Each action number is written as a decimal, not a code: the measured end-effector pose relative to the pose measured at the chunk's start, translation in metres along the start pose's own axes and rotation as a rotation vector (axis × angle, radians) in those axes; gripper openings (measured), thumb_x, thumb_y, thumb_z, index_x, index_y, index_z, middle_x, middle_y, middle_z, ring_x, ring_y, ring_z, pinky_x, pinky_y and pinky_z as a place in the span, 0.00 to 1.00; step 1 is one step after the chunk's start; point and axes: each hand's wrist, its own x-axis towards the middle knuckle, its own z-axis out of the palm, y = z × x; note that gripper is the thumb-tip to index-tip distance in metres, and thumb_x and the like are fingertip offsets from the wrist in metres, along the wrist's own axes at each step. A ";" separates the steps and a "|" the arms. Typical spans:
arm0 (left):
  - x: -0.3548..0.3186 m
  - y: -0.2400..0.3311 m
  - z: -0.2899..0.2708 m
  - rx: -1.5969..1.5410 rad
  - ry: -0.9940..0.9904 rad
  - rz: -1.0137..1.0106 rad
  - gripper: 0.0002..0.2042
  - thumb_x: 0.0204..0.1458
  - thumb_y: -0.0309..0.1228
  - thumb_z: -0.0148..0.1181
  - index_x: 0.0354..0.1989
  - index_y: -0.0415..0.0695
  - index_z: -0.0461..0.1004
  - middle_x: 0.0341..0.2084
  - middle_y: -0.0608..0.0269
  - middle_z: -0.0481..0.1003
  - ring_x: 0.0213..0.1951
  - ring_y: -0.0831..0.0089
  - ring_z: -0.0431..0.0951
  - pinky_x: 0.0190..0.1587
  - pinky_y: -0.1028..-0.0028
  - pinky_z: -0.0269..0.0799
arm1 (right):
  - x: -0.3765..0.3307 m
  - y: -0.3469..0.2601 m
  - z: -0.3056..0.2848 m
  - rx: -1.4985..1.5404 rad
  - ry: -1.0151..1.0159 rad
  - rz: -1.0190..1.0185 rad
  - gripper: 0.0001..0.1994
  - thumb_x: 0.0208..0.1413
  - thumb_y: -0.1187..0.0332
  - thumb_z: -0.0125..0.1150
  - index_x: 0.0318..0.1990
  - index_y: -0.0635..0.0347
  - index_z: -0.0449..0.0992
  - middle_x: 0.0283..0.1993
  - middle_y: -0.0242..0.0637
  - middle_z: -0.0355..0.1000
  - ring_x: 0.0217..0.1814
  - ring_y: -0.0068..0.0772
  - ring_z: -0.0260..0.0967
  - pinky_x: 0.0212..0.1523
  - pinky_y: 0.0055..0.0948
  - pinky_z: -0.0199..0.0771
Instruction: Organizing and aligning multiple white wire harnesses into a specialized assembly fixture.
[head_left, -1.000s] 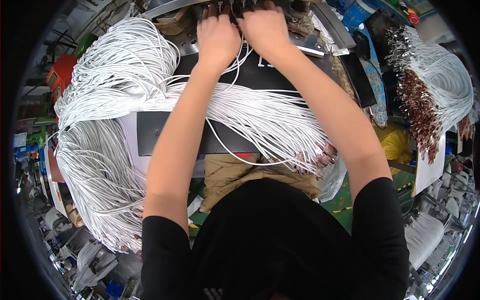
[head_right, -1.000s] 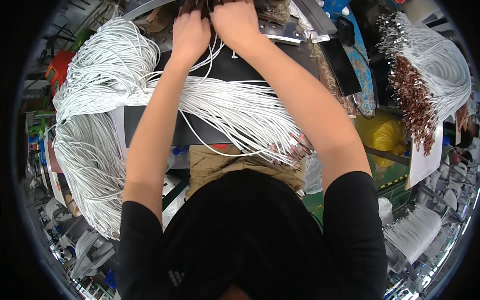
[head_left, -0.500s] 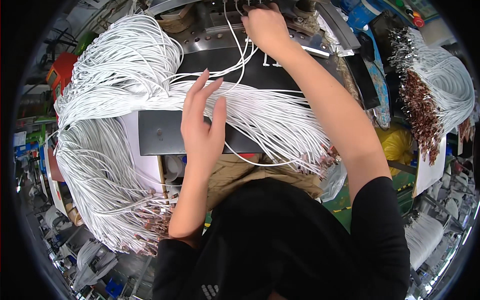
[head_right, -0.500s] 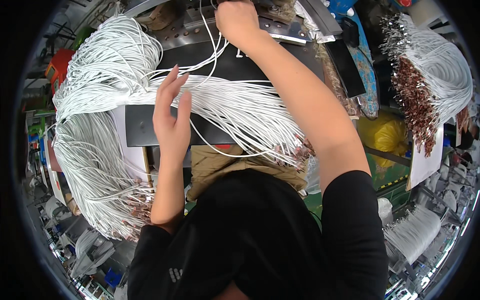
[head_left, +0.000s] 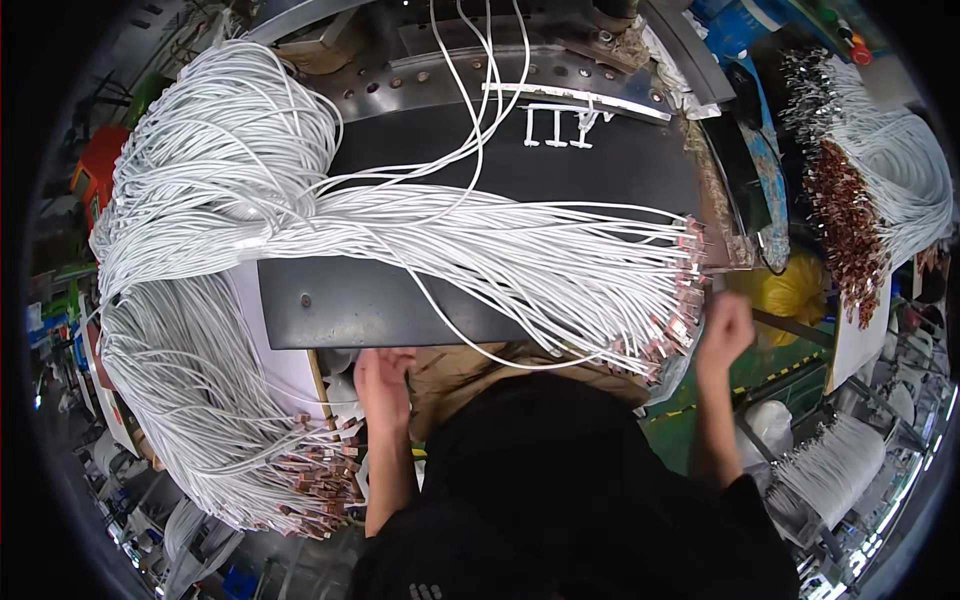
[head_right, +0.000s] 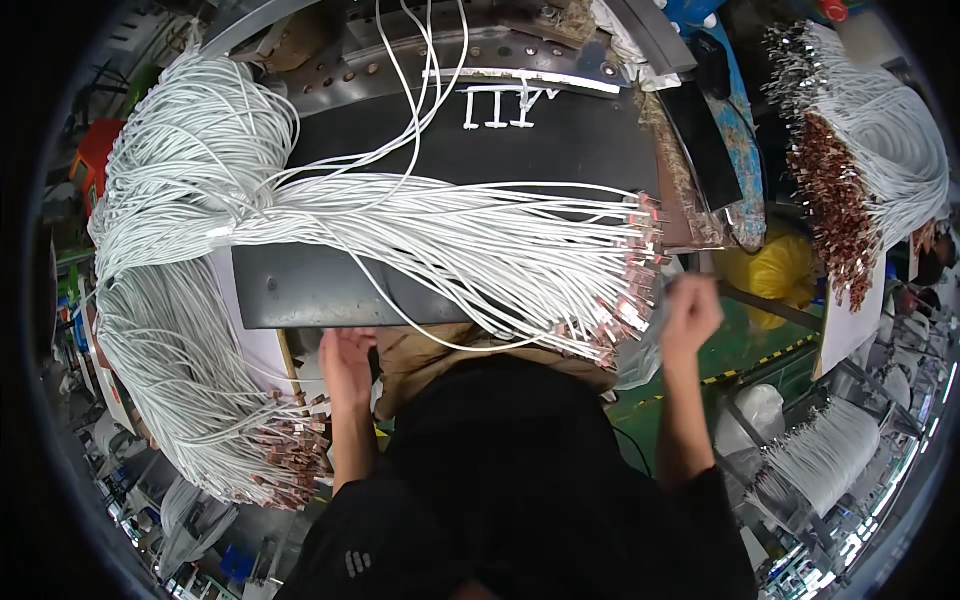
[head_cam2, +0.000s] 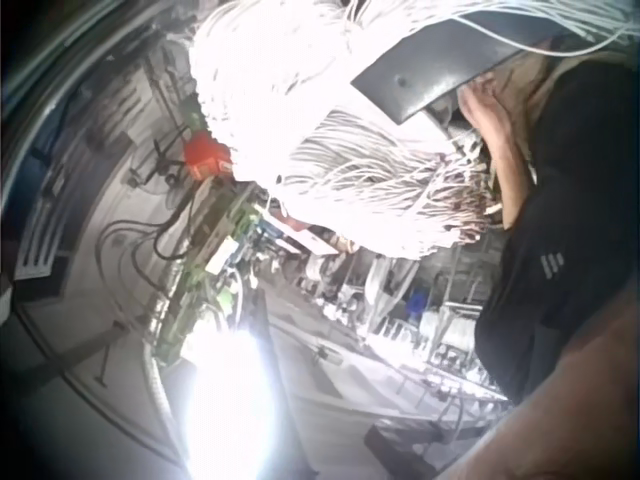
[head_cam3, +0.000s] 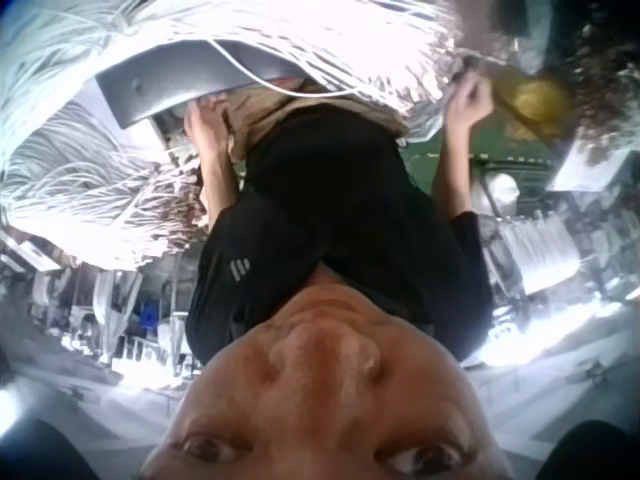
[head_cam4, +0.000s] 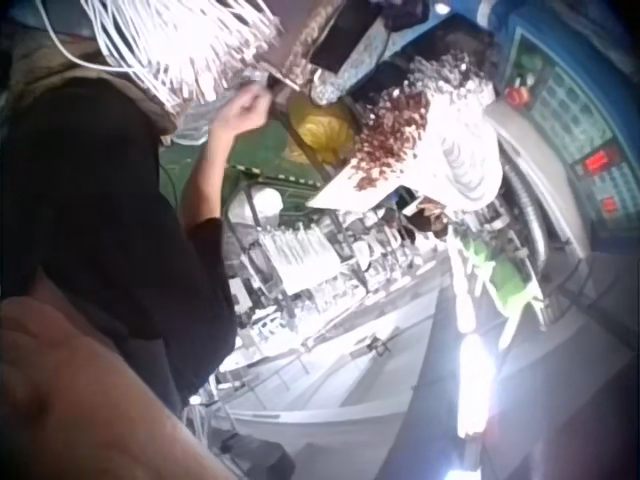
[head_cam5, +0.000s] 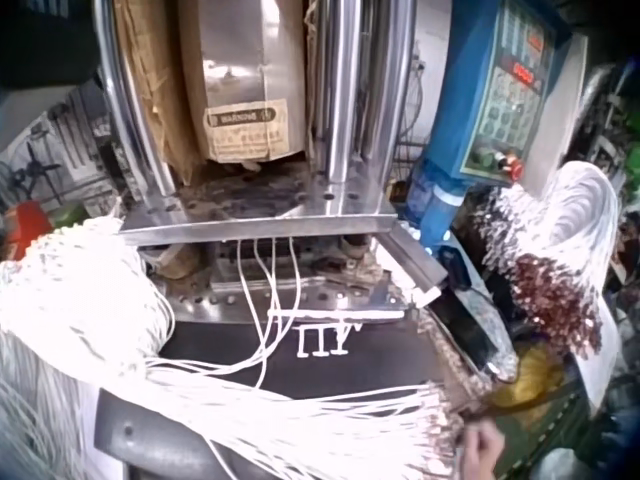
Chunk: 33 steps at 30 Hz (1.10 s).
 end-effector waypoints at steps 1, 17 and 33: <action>0.006 -0.004 -0.003 0.038 0.069 0.045 0.11 0.67 0.34 0.53 0.42 0.38 0.73 0.36 0.59 0.80 0.37 0.70 0.80 0.41 0.71 0.76 | -0.039 0.032 -0.005 -0.117 -0.223 0.094 0.04 0.60 0.74 0.57 0.34 0.64 0.76 0.29 0.36 0.72 0.31 0.28 0.68 0.33 0.28 0.68; 0.022 -0.005 0.003 0.065 0.297 0.062 0.05 0.64 0.26 0.54 0.35 0.40 0.75 0.36 0.64 0.78 0.39 0.74 0.78 0.42 0.72 0.74 | -0.184 0.203 0.033 -0.104 -0.980 0.270 0.31 0.62 0.52 0.56 0.70 0.53 0.58 0.63 0.44 0.68 0.66 0.41 0.62 0.57 0.43 0.74; 0.026 -0.018 -0.010 0.135 0.247 0.071 0.10 0.66 0.32 0.54 0.38 0.38 0.77 0.36 0.63 0.79 0.36 0.72 0.78 0.41 0.71 0.74 | -0.118 0.106 0.031 0.513 -0.765 0.884 0.27 0.63 0.56 0.54 0.67 0.54 0.66 0.66 0.45 0.68 0.63 0.39 0.66 0.66 0.43 0.63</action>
